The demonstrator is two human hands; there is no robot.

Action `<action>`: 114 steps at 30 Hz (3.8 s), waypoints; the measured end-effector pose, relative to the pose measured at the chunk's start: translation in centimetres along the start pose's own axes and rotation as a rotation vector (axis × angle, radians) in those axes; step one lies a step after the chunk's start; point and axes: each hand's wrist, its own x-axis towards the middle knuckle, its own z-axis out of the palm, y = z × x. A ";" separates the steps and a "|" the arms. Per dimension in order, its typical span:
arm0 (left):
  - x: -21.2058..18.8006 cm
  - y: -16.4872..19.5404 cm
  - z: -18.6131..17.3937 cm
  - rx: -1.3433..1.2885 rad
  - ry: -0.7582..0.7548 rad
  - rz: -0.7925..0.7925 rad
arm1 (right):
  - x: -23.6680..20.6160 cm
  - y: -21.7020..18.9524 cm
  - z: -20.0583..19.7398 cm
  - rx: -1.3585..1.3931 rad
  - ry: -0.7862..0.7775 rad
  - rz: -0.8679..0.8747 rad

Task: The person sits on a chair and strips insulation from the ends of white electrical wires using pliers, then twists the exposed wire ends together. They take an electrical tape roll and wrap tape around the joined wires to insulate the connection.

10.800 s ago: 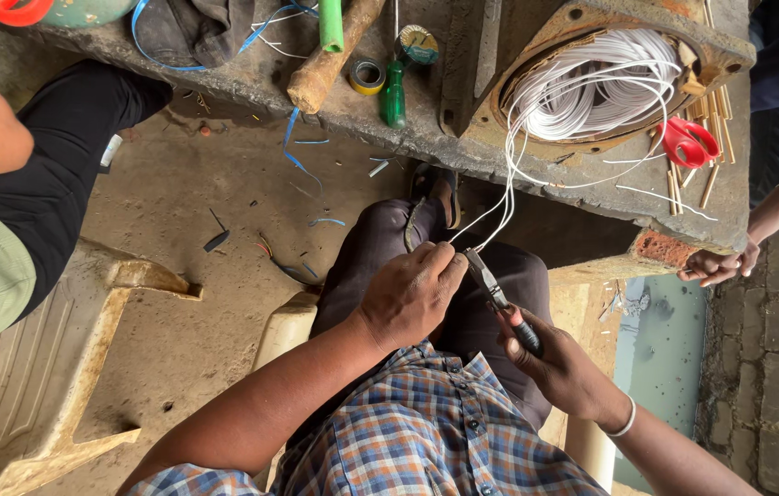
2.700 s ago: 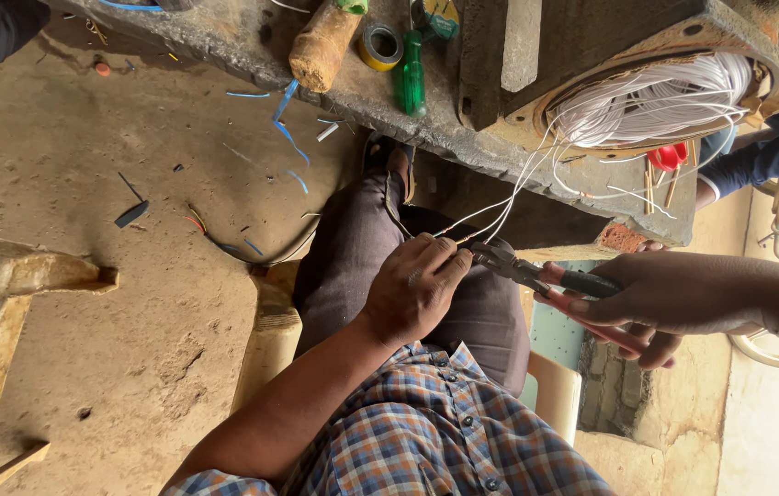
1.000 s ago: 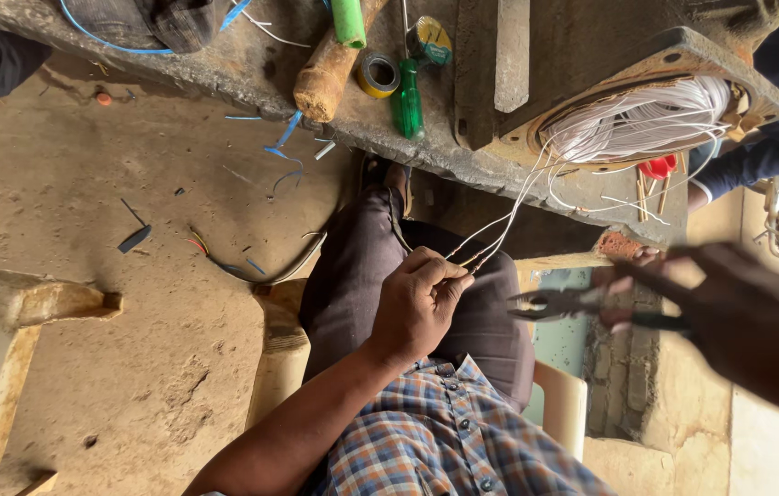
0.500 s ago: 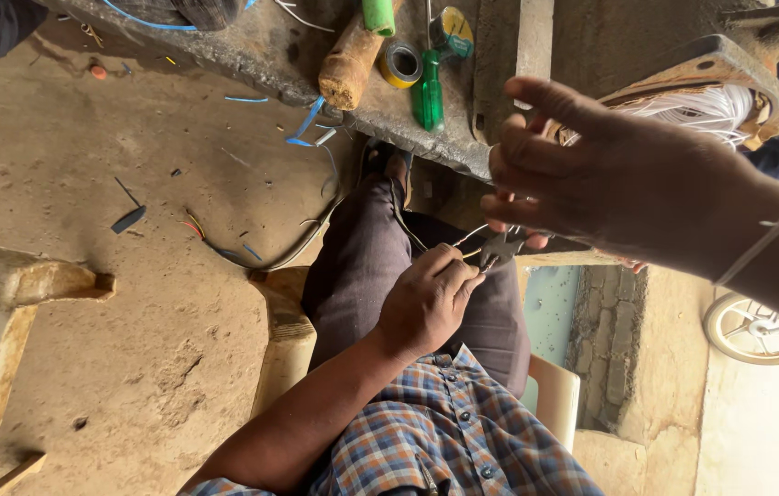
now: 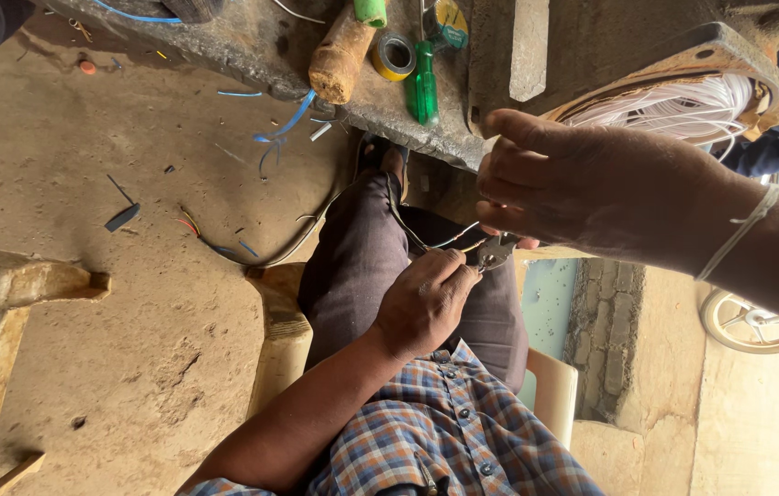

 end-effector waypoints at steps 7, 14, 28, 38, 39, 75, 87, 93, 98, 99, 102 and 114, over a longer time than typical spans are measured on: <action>0.2 0.2 -0.1 0.013 0.022 0.000 | -2.2 -1.3 0.4 -0.092 -0.054 0.013; 0.5 0.0 0.3 -0.196 0.119 -0.177 | -6.2 -3.3 0.7 -0.311 0.227 0.332; 0.4 -1.9 6.2 -1.133 -0.361 -0.752 | -11.7 -21.7 7.5 0.030 0.030 1.240; 2.9 -2.4 15.6 -1.173 -0.483 -0.732 | -4.0 -40.6 11.3 2.221 0.907 2.041; 2.6 -2.3 16.5 -1.182 -0.457 -0.688 | -3.2 -41.3 11.5 2.096 0.894 2.044; 0.3 -2.1 17.3 -0.954 -0.287 -0.565 | 1.0 -41.7 13.4 1.078 0.648 2.060; 0.9 -2.4 16.5 -1.035 -0.344 -0.560 | 0.1 -42.0 14.3 1.317 0.690 1.989; 1.0 -2.8 16.5 -1.086 -0.350 -0.582 | -0.2 -43.0 15.2 1.649 0.757 1.831; 1.1 -2.8 16.3 -0.972 -0.383 -0.612 | 0.0 -43.3 15.3 1.933 0.897 1.744; 1.1 -2.7 16.3 -0.957 -0.383 -0.618 | 0.1 -43.4 15.3 1.937 0.893 1.750; 1.1 -2.5 16.4 -0.927 -0.366 -0.591 | 0.5 -43.5 15.1 1.932 0.862 1.792; 0.6 -1.9 16.9 -0.760 -0.223 -0.532 | 1.6 -43.2 14.3 1.772 0.796 1.927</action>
